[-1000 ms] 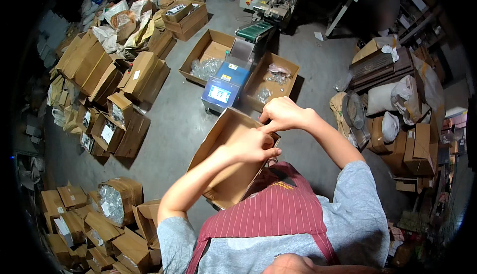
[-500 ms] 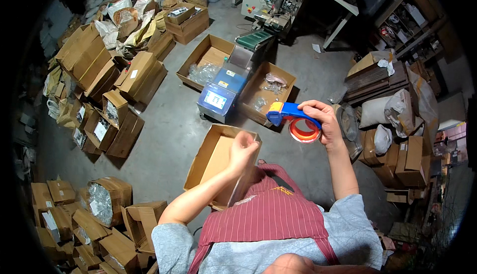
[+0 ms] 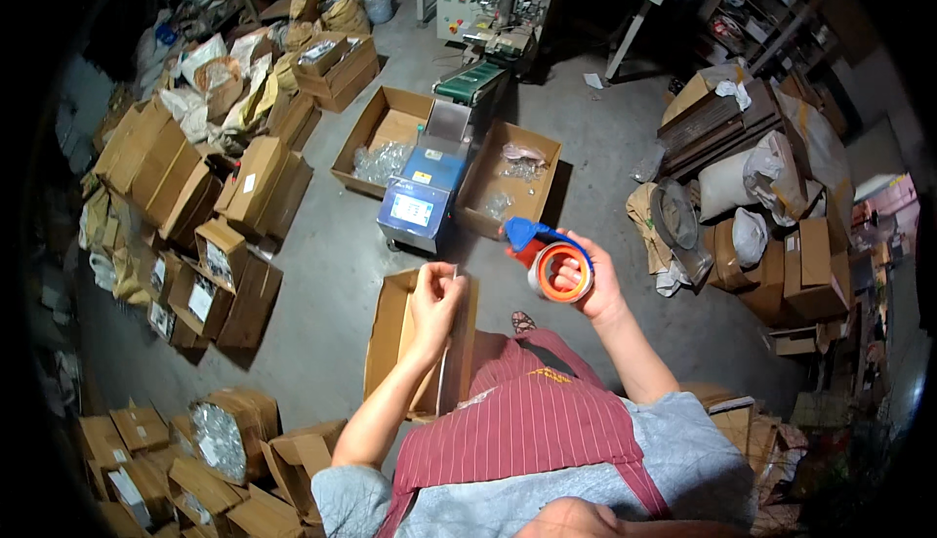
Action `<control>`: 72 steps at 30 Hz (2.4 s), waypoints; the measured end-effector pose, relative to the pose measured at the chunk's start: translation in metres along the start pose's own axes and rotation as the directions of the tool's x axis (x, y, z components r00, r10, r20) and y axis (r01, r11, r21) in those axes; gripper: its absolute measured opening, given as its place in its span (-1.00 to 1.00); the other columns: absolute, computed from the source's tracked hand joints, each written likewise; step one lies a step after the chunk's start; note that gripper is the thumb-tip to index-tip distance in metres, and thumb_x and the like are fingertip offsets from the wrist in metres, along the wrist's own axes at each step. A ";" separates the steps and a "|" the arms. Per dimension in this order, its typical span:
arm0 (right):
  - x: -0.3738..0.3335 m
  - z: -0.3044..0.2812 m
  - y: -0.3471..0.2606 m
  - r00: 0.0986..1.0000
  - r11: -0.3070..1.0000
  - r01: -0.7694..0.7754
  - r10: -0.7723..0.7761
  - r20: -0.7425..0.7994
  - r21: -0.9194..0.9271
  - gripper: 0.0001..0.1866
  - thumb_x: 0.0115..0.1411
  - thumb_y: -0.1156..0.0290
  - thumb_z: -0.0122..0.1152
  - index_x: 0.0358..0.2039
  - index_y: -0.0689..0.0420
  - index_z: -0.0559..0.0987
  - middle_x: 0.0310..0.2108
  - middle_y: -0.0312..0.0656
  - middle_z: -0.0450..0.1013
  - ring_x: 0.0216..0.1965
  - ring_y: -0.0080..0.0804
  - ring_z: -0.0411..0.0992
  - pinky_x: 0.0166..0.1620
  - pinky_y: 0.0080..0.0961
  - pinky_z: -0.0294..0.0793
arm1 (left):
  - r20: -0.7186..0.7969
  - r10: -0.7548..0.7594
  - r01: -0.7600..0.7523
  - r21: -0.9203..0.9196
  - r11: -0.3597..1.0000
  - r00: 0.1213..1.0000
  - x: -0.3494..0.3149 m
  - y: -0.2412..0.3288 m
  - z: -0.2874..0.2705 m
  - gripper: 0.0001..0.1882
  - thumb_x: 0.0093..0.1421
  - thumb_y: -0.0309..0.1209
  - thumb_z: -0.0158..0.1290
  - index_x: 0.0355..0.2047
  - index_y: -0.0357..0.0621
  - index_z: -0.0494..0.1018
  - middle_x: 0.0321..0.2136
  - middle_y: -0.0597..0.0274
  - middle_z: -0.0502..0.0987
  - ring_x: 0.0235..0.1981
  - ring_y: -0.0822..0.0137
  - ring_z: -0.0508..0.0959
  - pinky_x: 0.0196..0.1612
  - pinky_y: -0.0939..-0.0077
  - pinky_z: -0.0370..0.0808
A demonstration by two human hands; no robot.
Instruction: The person sits on the floor and uses a handheld tape dispenser to seal small cardboard boxes. They repeatedly apply tape to the box flaps, fold the flaps closed, and place the sealed boxes into a larger container.
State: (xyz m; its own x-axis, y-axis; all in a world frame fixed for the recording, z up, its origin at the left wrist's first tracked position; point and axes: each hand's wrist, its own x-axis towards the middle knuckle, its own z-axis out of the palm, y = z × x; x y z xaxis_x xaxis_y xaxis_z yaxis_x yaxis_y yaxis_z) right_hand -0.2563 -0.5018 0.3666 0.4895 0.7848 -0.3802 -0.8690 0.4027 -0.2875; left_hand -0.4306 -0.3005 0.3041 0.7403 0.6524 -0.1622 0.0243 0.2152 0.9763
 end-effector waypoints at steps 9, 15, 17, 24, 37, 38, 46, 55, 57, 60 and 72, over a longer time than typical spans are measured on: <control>-0.017 0.016 0.051 0.955 0.990 -0.064 0.097 -0.280 0.126 -0.76 0.35 0.30 0.08 -0.06 0.11 0.54 -0.66 -0.28 0.27 -0.72 -0.50 0.15 -0.59 -0.51 0.20 | -0.097 0.308 -0.275 0.257 0.926 0.946 -0.013 0.011 -0.041 -0.68 0.23 -0.50 0.20 -0.03 -0.15 0.40 -0.39 0.44 0.38 -0.37 0.61 0.35 -0.32 0.69 0.38; -0.008 -0.033 0.055 0.979 0.991 -0.059 0.034 0.199 0.120 -0.67 0.36 0.18 0.05 -0.10 0.17 0.58 -0.22 -0.16 0.59 -0.22 -0.27 0.56 -0.14 -0.28 0.61 | -0.041 0.062 -0.064 -0.035 0.997 0.997 -0.018 0.020 -0.045 -0.58 0.07 -0.62 0.25 -0.07 -0.12 0.39 -0.32 0.34 0.50 -0.33 0.52 0.47 -0.19 0.61 0.44; -0.008 -0.027 0.058 0.975 0.992 -0.018 -0.010 0.224 0.124 -0.64 0.36 0.17 0.03 -0.14 0.23 0.58 -0.24 -0.16 0.59 -0.23 -0.29 0.56 -0.15 -0.29 0.61 | -0.042 -0.025 0.021 -0.091 0.996 0.999 -0.019 0.021 -0.049 -0.61 0.10 -0.62 0.22 -0.08 -0.16 0.37 -0.32 0.33 0.50 -0.32 0.50 0.48 -0.18 0.59 0.47; -0.009 0.009 0.076 0.961 0.980 0.155 -0.119 -0.251 0.128 -0.61 0.35 0.07 0.07 -0.38 0.15 0.58 -0.53 -0.24 0.55 -0.46 -0.39 0.53 -0.24 -0.40 0.63 | -0.064 -0.061 0.064 0.034 0.997 0.996 -0.011 -0.004 -0.064 -0.66 0.14 -0.59 0.20 -0.10 -0.20 0.36 -0.29 0.30 0.49 -0.27 0.51 0.47 -0.13 0.58 0.46; 0.040 -0.053 0.070 0.969 0.965 -0.248 0.249 -0.003 0.085 -0.73 0.18 0.30 0.28 -0.24 0.15 0.43 -0.55 -0.31 0.28 -0.49 -0.45 0.30 -0.37 -0.50 0.33 | 0.029 -0.051 0.040 0.314 0.949 0.998 0.062 -0.058 -0.072 -0.58 0.02 -0.63 0.14 -0.05 -0.20 0.45 -0.31 0.21 0.57 -0.37 0.39 0.57 -0.29 0.46 0.54; 0.052 -0.059 0.065 0.955 0.953 -0.284 0.291 -0.054 0.100 -0.81 0.10 0.43 0.23 -0.36 0.13 0.38 -0.56 -0.32 0.27 -0.50 -0.47 0.28 -0.37 -0.50 0.32 | 0.032 -0.127 0.110 0.327 0.938 0.991 0.075 -0.046 -0.062 -0.60 0.00 -0.61 0.12 -0.08 -0.21 0.46 -0.29 0.21 0.56 -0.30 0.36 0.55 -0.18 0.43 0.51; 0.261 -0.088 0.006 0.929 0.949 -0.286 0.309 -0.203 0.136 -0.87 0.07 0.49 0.14 -0.43 0.15 0.35 -0.56 -0.32 0.26 -0.53 -0.49 0.24 -0.40 -0.54 0.32 | 0.006 0.120 -0.088 0.713 0.695 0.993 0.248 -0.082 -0.065 -0.60 -0.02 -0.61 0.10 -0.10 -0.21 0.47 -0.33 0.06 0.46 -0.27 0.12 0.49 -0.14 0.26 0.46; 0.443 -0.135 -0.105 0.927 0.936 -0.302 0.244 -0.285 -0.180 -0.75 0.04 0.56 0.13 -0.21 0.24 0.47 -0.39 -0.21 0.43 -0.26 -0.33 0.46 -0.03 -0.37 0.45 | 0.409 -0.058 -0.361 0.856 0.369 0.911 0.461 -0.199 -0.006 -0.42 -0.04 -0.62 0.07 0.07 -0.15 0.32 -0.05 -0.12 0.37 -0.04 -0.16 0.42 -0.16 0.05 0.55; 0.463 -0.125 -0.122 0.928 0.870 -0.305 0.182 -0.324 -0.387 -0.65 0.03 0.58 0.14 -0.11 0.24 0.46 -0.39 -0.22 0.43 -0.29 -0.36 0.48 -0.06 -0.37 0.47 | 0.504 -0.015 -0.468 0.812 0.348 0.864 0.501 -0.234 0.009 -0.41 -0.04 -0.60 0.09 0.08 -0.16 0.30 -0.05 -0.08 0.37 -0.03 -0.11 0.43 -0.16 0.09 0.58; 0.483 -0.157 -0.123 0.914 0.881 -0.290 0.138 -0.382 -0.374 -0.69 -0.06 0.72 0.12 -0.24 0.21 0.48 -0.36 -0.22 0.46 -0.21 -0.34 0.52 -0.04 -0.38 0.54 | 0.550 -0.037 -0.509 0.795 0.330 0.834 0.540 -0.294 0.023 -0.40 -0.05 -0.58 0.12 0.07 -0.18 0.30 -0.03 -0.03 0.36 -0.02 -0.03 0.44 -0.16 0.16 0.60; 0.532 -0.154 -0.076 0.790 0.769 -0.289 -0.144 -0.596 -0.570 -0.30 -0.09 0.67 0.15 0.17 0.22 0.35 -0.21 -0.19 0.48 -0.13 -0.36 0.48 0.03 -0.40 0.49 | 0.298 0.042 -0.253 0.720 0.646 0.954 0.593 -0.353 0.016 -0.37 0.00 -0.59 0.14 0.15 -0.19 0.32 0.00 0.01 0.40 0.05 0.01 0.44 -0.04 0.20 0.55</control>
State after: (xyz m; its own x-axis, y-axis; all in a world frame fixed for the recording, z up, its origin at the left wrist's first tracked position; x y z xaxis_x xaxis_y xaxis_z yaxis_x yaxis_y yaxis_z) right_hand 0.0815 -0.1872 0.0507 0.5551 0.2811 -0.7828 -0.7688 -0.1858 -0.6119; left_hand 0.0104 -0.0010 -0.1348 0.9070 0.4152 -0.0707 0.3118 -0.5492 0.7754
